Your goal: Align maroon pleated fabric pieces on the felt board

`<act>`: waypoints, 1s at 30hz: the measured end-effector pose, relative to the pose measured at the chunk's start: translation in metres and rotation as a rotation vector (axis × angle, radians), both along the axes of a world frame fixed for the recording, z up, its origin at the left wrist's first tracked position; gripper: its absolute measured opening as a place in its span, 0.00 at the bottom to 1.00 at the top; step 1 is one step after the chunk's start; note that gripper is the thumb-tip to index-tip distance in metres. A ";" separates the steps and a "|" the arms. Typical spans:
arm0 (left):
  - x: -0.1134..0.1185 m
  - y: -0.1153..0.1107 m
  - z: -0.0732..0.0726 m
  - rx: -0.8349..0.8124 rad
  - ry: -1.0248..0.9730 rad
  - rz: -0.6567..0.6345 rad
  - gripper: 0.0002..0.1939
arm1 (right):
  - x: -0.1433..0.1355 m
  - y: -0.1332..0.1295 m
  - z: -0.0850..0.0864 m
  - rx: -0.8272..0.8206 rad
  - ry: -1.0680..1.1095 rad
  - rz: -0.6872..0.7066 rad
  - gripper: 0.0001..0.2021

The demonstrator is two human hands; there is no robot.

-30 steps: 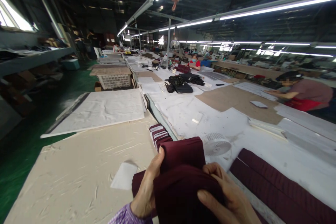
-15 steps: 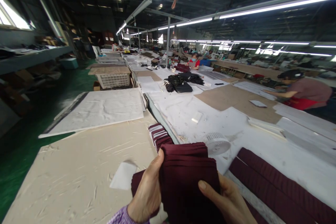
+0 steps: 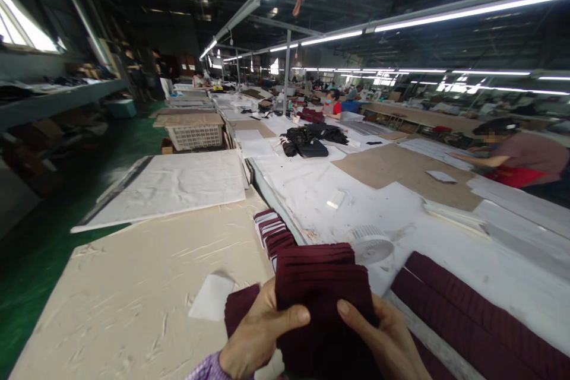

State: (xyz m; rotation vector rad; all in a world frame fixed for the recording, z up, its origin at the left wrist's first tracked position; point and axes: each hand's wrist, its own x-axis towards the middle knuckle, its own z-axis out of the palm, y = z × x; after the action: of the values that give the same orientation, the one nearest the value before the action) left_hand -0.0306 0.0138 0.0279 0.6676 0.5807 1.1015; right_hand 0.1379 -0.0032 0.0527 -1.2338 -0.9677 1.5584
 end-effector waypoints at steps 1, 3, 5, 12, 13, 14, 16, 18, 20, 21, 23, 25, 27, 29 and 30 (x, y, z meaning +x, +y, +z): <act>0.001 0.000 0.001 -0.005 0.029 -0.019 0.24 | -0.001 0.000 -0.001 -0.003 -0.003 0.000 0.21; 0.003 0.001 0.003 -0.030 0.052 -0.027 0.20 | -0.002 0.000 -0.004 0.003 -0.014 -0.024 0.21; 0.005 0.002 0.003 -0.073 0.041 0.003 0.16 | -0.003 0.000 -0.009 0.022 -0.031 -0.051 0.20; 0.001 0.002 0.004 -0.125 0.069 0.046 0.13 | 0.009 0.003 -0.017 0.480 -0.407 -0.102 0.12; 0.000 0.001 0.005 -0.117 0.081 0.036 0.13 | 0.011 0.003 -0.015 0.549 -0.476 -0.161 0.11; -0.001 0.000 0.006 -0.111 0.090 0.027 0.13 | 0.012 0.002 -0.014 0.604 -0.524 -0.216 0.11; -0.001 -0.002 0.007 -0.108 0.096 0.010 0.13 | 0.014 0.002 -0.011 0.674 -0.569 -0.255 0.10; 0.000 -0.003 0.007 -0.120 0.091 -0.001 0.14 | 0.015 0.003 -0.010 0.685 -0.576 -0.228 0.10; 0.000 -0.005 0.005 -0.140 0.085 0.006 0.15 | 0.015 0.004 -0.012 0.632 -0.538 -0.208 0.12; -0.001 -0.005 0.004 -0.150 0.085 0.013 0.16 | 0.015 0.004 -0.014 0.589 -0.491 -0.195 0.13; -0.002 -0.006 0.002 -0.170 0.093 0.031 0.18 | 0.013 0.004 -0.016 0.481 -0.349 -0.150 0.15; -0.003 -0.006 0.001 -0.189 0.101 0.059 0.20 | 0.010 0.001 -0.016 0.366 -0.194 -0.079 0.15; -0.004 -0.006 0.001 -0.208 0.097 0.097 0.20 | 0.006 -0.003 -0.017 0.268 -0.089 -0.021 0.14; -0.004 -0.006 0.002 -0.229 0.084 0.141 0.21 | 0.003 -0.008 -0.019 0.193 -0.075 -0.015 0.15; -0.003 -0.006 0.002 -0.238 0.079 0.157 0.21 | 0.002 -0.010 -0.021 0.160 -0.095 -0.030 0.17</act>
State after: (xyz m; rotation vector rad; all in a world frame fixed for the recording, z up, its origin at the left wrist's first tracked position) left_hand -0.0340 0.0079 0.0299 0.4658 0.8295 1.1334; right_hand 0.1400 -0.0129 0.0320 -1.2123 -1.1081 1.3815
